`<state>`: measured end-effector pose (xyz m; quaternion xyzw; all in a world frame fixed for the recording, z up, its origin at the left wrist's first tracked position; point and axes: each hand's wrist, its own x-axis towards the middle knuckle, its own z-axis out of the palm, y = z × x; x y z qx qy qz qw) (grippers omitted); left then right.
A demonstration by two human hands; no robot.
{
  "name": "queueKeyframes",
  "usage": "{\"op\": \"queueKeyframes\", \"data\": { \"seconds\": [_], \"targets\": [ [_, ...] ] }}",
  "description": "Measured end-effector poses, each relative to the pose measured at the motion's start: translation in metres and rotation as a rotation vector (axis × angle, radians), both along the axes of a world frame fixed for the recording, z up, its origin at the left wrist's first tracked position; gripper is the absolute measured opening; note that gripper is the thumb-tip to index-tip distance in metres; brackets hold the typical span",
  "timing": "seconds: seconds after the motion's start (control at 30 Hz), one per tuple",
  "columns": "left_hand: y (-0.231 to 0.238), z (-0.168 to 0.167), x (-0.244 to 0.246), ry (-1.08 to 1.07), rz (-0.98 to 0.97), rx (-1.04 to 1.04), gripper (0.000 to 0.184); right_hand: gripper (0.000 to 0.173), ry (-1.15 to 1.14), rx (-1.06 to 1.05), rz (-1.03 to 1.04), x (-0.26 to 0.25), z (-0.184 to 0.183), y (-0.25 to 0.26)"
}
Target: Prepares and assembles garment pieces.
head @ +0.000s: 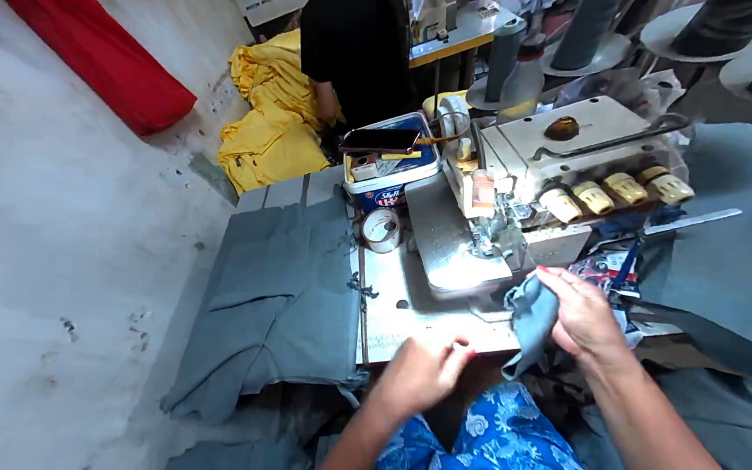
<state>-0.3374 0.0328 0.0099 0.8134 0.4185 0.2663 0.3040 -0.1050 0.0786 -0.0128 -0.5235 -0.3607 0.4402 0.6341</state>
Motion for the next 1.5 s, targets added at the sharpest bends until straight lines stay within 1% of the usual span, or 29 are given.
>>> {"op": "queueKeyframes", "data": {
  "seconds": [0.03,0.1,0.17,0.23,0.3,0.37,0.47,0.53,0.57,0.63,0.67,0.7,0.73,0.8,0.83,0.87,0.9,0.97,1.0,1.03,1.1,1.13,1.17,1.23,1.3,1.37,1.4,1.47,1.5],
  "targets": [
    [0.006,0.005,-0.016,0.031,0.089,-0.003,0.022,0.022,-0.051,0.025,-0.005,0.001,0.005,-0.002],
    [0.027,0.023,-0.05,0.122,0.35,-0.064,0.028,0.018,-0.202,0.098,0.028,-0.008,0.023,-0.014],
    [0.06,0.035,-0.084,0.289,0.566,-0.125,0.035,0.016,-0.347,0.225,0.113,-0.039,0.04,-0.027],
    [0.096,0.029,-0.112,0.477,0.69,-0.161,0.038,0.024,-0.46,0.411,0.232,-0.082,0.046,-0.031],
    [0.124,0.021,-0.126,0.724,0.725,-0.283,0.046,0.029,-0.641,0.52,0.344,-0.127,0.043,-0.021],
    [0.142,0.015,-0.13,0.92,0.736,-0.351,0.049,0.027,-0.826,0.47,0.469,-0.172,0.042,-0.002],
    [0.163,0.018,-0.139,1.011,0.753,-0.313,0.056,0.036,-1.057,0.154,0.791,-0.231,0.053,0.044],
    [0.169,0.021,-0.156,1.001,0.744,-0.212,0.056,0.046,-1.235,0.019,0.895,-0.266,0.053,0.075],
    [0.168,0.022,-0.17,0.948,0.723,-0.101,0.055,0.053,-1.304,0.012,0.893,-0.279,0.047,0.087],
    [0.161,0.025,-0.214,0.796,0.611,0.238,0.048,0.059,-1.395,0.06,0.848,-0.294,0.032,0.108],
    [0.155,0.03,-0.238,0.766,0.54,0.37,0.043,0.056,-1.423,0.071,0.835,-0.297,0.03,0.115],
    [0.147,0.038,-0.263,0.782,0.467,0.429,0.039,0.052,-1.431,0.071,0.83,-0.298,0.032,0.12],
    [0.136,0.051,-0.284,0.832,0.407,0.373,0.038,0.048,-1.418,0.066,0.834,-0.3,0.036,0.122],
    [0.114,0.089,-0.311,0.973,0.377,0.003,0.046,0.041,-1.306,0.07,0.878,-0.305,0.051,0.12],
    [0.107,0.109,-0.32,0.985,0.399,-0.155,0.046,0.038,-1.207,0.096,0.901,-0.308,0.059,0.116],
    [0.102,0.129,-0.329,0.923,0.432,-0.217,0.039,0.035,-1.083,0.115,0.936,-0.312,0.067,0.111],
    [0.097,0.144,-0.341,0.809,0.481,-0.175,0.03,0.034,-0.939,0.123,0.972,-0.314,0.075,0.106],
    [0.093,0.161,-0.357,0.579,0.626,0.073,0.026,0.031,-0.673,0.175,0.984,-0.315,0.091,0.092],
    [0.093,0.167,-0.349,0.452,0.704,0.21,0.026,0.03,-0.564,0.215,0.961,-0.313,0.099,0.083],
    [0.094,0.173,-0.328,0.309,0.769,0.318,0.028,0.028,-0.47,0.257,0.927,-0.309,0.107,0.074],
    [0.104,0.183,-0.271,0.072,0.822,0.508,0.032,0.024,-0.314,0.315,0.846,-0.296,0.118,0.057],
    [0.112,0.187,-0.244,0.033,0.809,0.609,0.034,0.023,-0.26,0.329,0.814,-0.284,0.121,0.048],
    [0.118,0.191,-0.218,0.048,0.759,0.698,0.035,0.022,-0.219,0.341,0.777,-0.27,0.121,0.039],
    [0.128,0.199,-0.169,0.159,0.592,0.799,0.033,0.02,-0.175,0.378,0.662,-0.232,0.112,0.021],
    [0.143,0.191,-0.126,0.259,0.396,0.716,0.027,0.019,-0.196,0.367,0.536,-0.186,0.089,0.005],
    [0.157,0.17,-0.083,0.323,0.231,0.487,0.02,0.018,-0.207,0.229,0.422,-0.139,0.066,-0.017],
    [0.164,0.154,-0.063,0.363,0.168,0.374,0.021,0.017,-0.189,0.13,0.35,-0.119,0.056,-0.029],
    [0.167,0.123,-0.025,0.452,0.108,0.181,0.023,0.015,-0.143,-0.006,0.203,-0.082,0.035,-0.048],
    [0.165,0.112,-0.008,0.476,0.127,0.09,0.022,0.015,-0.157,-0.031,0.129,-0.067,0.024,-0.054]
  ]
}}
